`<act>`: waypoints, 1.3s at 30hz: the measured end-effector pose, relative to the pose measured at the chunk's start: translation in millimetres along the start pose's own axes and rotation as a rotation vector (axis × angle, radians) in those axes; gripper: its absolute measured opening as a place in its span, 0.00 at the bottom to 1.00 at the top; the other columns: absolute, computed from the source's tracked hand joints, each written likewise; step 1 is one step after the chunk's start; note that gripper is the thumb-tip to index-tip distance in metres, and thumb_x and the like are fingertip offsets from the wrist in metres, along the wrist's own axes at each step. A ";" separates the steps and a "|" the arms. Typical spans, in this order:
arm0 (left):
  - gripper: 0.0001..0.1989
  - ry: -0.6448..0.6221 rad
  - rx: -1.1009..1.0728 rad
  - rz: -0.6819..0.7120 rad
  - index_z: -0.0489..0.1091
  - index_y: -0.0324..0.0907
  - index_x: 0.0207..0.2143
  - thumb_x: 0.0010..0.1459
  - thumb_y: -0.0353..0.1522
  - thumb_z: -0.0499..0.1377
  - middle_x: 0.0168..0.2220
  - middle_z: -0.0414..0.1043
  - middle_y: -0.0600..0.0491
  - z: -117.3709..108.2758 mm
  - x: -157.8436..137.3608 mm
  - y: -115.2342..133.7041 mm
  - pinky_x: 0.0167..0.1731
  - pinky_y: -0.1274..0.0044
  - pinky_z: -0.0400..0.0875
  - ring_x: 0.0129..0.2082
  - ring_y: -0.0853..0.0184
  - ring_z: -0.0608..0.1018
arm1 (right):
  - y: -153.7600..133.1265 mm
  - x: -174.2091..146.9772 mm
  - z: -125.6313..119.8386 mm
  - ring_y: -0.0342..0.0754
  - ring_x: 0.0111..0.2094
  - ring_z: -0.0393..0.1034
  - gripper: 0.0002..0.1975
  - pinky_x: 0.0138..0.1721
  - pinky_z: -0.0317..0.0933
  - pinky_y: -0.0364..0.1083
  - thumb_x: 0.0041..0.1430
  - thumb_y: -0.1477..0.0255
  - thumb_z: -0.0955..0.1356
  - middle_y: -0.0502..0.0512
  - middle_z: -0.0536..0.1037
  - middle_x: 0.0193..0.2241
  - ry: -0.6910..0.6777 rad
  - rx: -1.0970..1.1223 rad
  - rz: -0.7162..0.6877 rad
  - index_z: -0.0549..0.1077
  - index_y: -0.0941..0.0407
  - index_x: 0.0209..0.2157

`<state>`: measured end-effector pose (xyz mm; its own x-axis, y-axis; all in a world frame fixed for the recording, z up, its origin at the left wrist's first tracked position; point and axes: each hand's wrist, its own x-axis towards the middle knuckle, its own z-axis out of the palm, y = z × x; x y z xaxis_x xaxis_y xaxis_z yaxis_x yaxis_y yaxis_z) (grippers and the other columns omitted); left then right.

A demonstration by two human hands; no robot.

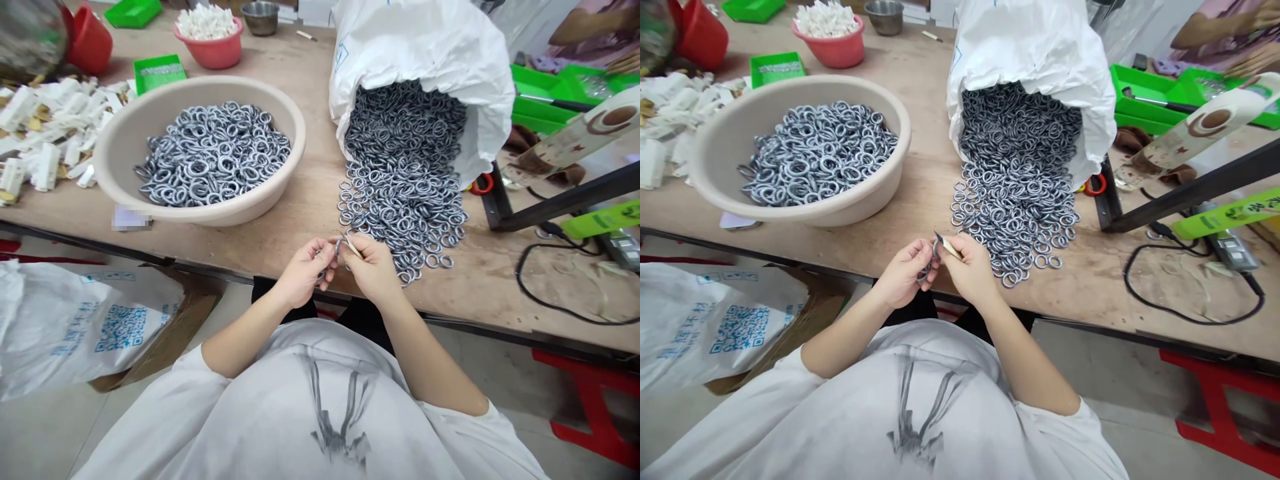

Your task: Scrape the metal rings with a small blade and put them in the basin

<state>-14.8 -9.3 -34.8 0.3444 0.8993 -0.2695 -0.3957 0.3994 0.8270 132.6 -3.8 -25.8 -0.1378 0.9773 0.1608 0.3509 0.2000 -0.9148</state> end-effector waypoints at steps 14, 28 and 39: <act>0.19 -0.072 -0.050 -0.103 0.61 0.41 0.27 0.50 0.43 0.66 0.19 0.56 0.62 6.2 -4.8 6.7 0.12 0.85 0.48 0.14 0.79 0.57 | 2.4 -2.7 -8.8 0.45 0.29 0.64 0.15 0.34 0.58 0.46 0.58 0.57 0.70 0.50 0.72 0.27 0.006 0.154 0.038 0.79 0.55 0.36; 0.11 -0.029 -0.125 -0.150 0.58 0.42 0.26 0.51 0.33 0.61 0.17 0.54 0.63 8.1 -7.7 11.2 0.11 0.86 0.47 0.12 0.79 0.55 | -9.9 -21.9 -2.8 0.43 0.24 0.60 0.25 0.28 0.48 0.44 0.68 0.52 0.59 0.50 0.65 0.21 -0.041 -0.454 -0.173 0.65 0.55 0.23; 0.15 -0.113 -0.030 -0.145 0.63 0.40 0.23 0.52 0.38 0.64 0.16 0.58 0.60 -1.1 -15.9 11.0 0.12 0.84 0.51 0.13 0.78 0.60 | 1.0 6.7 -20.2 0.48 0.29 0.68 0.19 0.27 0.43 0.45 0.65 0.54 0.64 0.57 0.79 0.33 0.069 -0.950 0.177 0.77 0.54 0.35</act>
<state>-25.6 -19.0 -22.0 0.4924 0.8069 -0.3262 -0.3594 0.5299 0.7682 150.7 4.4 -18.1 0.0333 0.9946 0.0983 0.9677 -0.0075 -0.2519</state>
